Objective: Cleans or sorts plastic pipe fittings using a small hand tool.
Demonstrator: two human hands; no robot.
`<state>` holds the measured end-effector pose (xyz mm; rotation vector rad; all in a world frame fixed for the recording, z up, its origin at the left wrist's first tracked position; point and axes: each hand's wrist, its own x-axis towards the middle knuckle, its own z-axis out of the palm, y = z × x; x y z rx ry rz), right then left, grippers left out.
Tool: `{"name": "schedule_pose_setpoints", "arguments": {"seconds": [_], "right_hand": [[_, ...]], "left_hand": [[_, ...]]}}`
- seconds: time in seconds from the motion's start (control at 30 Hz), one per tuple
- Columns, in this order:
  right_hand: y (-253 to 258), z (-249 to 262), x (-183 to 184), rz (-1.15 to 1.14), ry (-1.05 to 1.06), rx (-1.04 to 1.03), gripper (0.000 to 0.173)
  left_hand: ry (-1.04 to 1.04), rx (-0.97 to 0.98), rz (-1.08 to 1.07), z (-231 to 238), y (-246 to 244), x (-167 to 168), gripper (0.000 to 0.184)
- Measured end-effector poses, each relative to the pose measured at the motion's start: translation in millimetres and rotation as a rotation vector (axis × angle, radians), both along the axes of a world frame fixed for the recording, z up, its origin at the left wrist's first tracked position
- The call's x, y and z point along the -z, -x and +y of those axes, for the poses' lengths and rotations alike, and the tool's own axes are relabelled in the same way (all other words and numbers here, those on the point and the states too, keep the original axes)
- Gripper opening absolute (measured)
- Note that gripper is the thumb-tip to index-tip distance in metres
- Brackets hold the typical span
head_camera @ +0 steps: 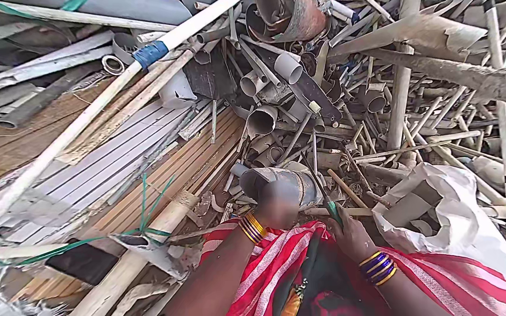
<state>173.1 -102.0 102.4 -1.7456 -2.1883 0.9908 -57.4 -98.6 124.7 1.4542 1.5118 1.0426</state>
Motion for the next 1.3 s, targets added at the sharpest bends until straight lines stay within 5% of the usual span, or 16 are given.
{"name": "schedule_pose_setpoints", "arguments": {"seconds": [0.1, 0.27, 0.43, 0.57, 0.8, 0.97, 1.17, 1.3], "right_hand": [[13.4, -16.0, -1.0, 0.024, -0.095, -0.025, 0.055], [-1.6, 23.6, 7.6, -0.144, 0.228, 0.077, 0.055], [9.8, -2.4, 5.7, 0.028, -0.057, 0.028, 0.056], [-2.2, 34.4, 23.9, -0.118, 0.164, 0.090, 0.055], [-26.8, 62.2, 82.3, 0.641, 0.155, 0.782, 0.033], [-21.5, 51.8, 85.1, 1.123, 0.080, 0.965, 0.033], [-16.7, 48.1, 86.0, 1.155, 0.155, 0.964, 0.027], [-8.7, 43.8, 73.5, 1.121, 0.210, 0.964, 0.026]], "left_hand": [[-0.023, -0.059, -0.125, 0.8, -5.0, 2.0, 0.040], [-0.029, -0.025, -0.059, 1.2, -3.4, 7.3, 0.042], [0.013, -0.130, -0.196, 7.5, -4.6, -3.4, 0.034], [0.062, -0.150, -0.244, 14.5, -4.7, -3.8, 0.022], [0.079, -0.280, -0.693, 9.8, -2.5, -22.3, 0.012], [0.207, -0.425, -0.895, 14.1, -7.1, -20.9, 0.014], [0.372, -0.319, -0.669, 33.6, 14.0, -10.8, 0.041], [0.336, -0.273, -0.618, 36.3, 26.1, -10.9, 0.039]]}}
